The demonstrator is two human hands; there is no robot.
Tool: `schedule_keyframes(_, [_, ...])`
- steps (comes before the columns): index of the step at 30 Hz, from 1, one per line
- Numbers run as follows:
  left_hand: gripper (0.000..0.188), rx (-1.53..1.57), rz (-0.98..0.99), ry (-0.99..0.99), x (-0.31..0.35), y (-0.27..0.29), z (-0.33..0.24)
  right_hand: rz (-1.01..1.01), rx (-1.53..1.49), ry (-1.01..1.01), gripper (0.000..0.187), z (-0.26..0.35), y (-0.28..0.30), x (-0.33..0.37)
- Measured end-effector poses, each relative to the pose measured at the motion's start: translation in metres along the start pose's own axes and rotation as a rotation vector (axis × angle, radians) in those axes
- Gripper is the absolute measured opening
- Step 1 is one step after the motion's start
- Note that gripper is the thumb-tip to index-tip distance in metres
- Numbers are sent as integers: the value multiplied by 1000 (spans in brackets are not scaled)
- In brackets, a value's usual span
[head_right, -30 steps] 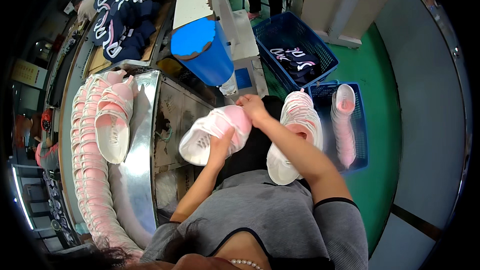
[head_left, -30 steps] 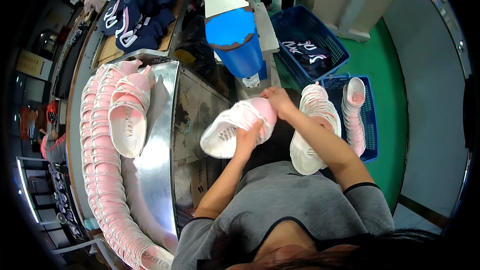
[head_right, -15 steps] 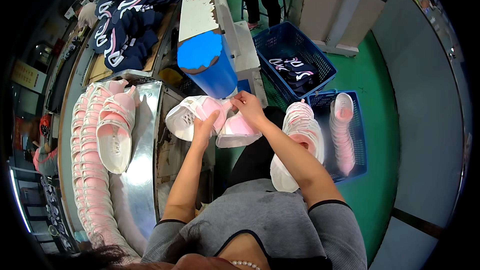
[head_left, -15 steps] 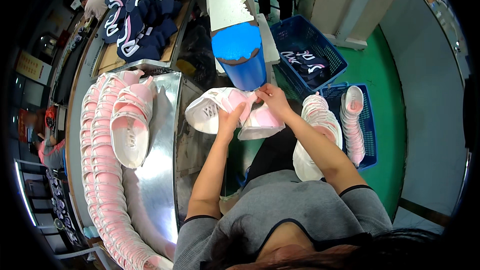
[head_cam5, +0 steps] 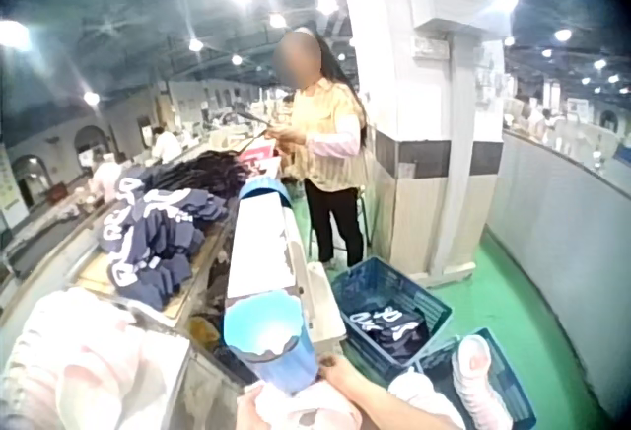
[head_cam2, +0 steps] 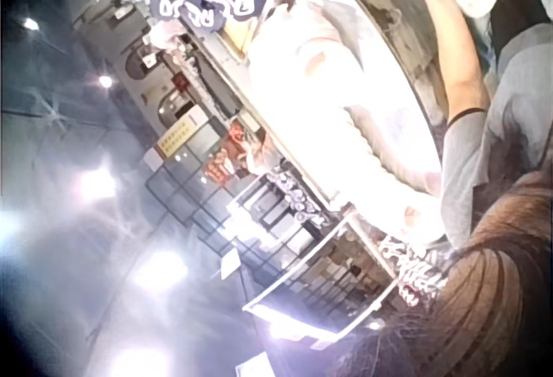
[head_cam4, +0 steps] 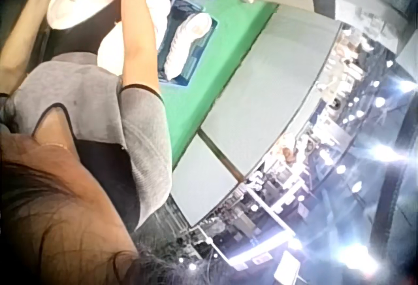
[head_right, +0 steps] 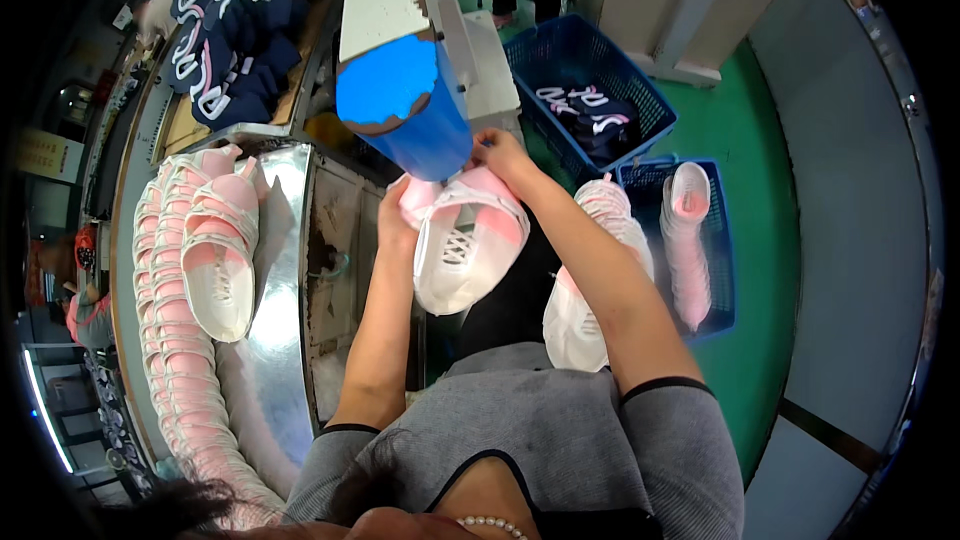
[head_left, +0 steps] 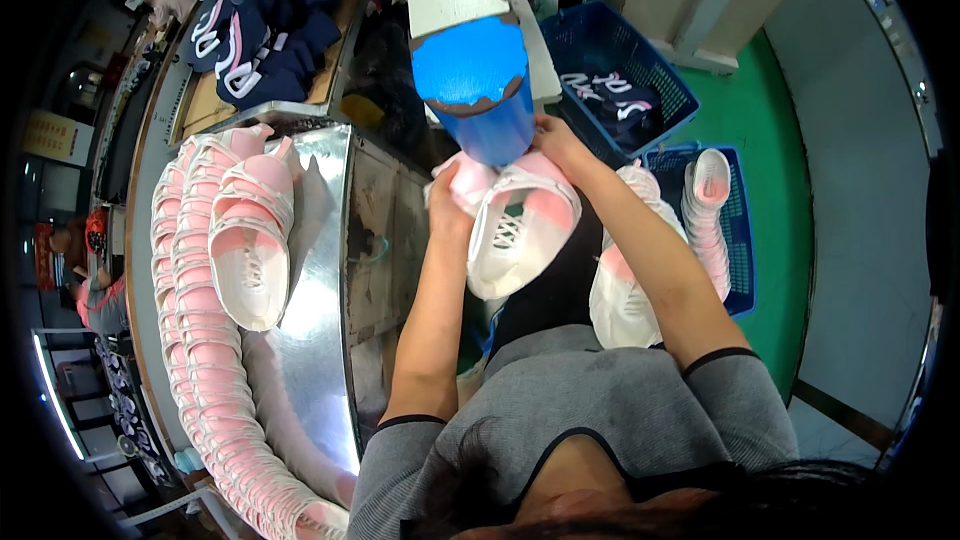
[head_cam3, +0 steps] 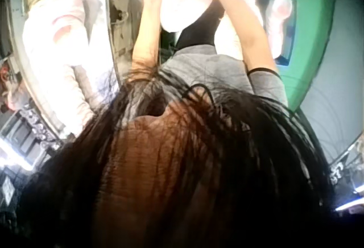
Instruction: The person takes pink and white shoe components from a basket, applies them to a machine to attach or shape the heel area, and luego stacks the completed components on a metal bench before moving them back into the basket.
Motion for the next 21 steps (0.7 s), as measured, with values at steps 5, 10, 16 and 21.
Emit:
schedule_keyframes(5, [35, -560, -199, -662, 91, 26, -14, -226, -73, -41, 21, -46, 76, 12])
schedule_keyframes(10, [41, -972, 54, -630, 128, 20, 39, -314, -455, -140, 24, -76, 16, 28])
schedule_keyframes(16, [45, -851, 40, -769, 96, -6, 13, -132, -383, -69, 23, -32, -45, 71])
schedule_keyframes(21, [46, -849, 15, -729, 69, 1, -7, 77, -130, 122, 16, -37, -22, 49])
Point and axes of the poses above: each hand's wrist, its own x-axis away from the middle knuckle, its own y-axis out of the back of the hand, z = x × y, the point moved 3 cm from there along -x, towards the middle knuckle, and after that the axes turned 7 degrees about -y, right-handed, at the moved point
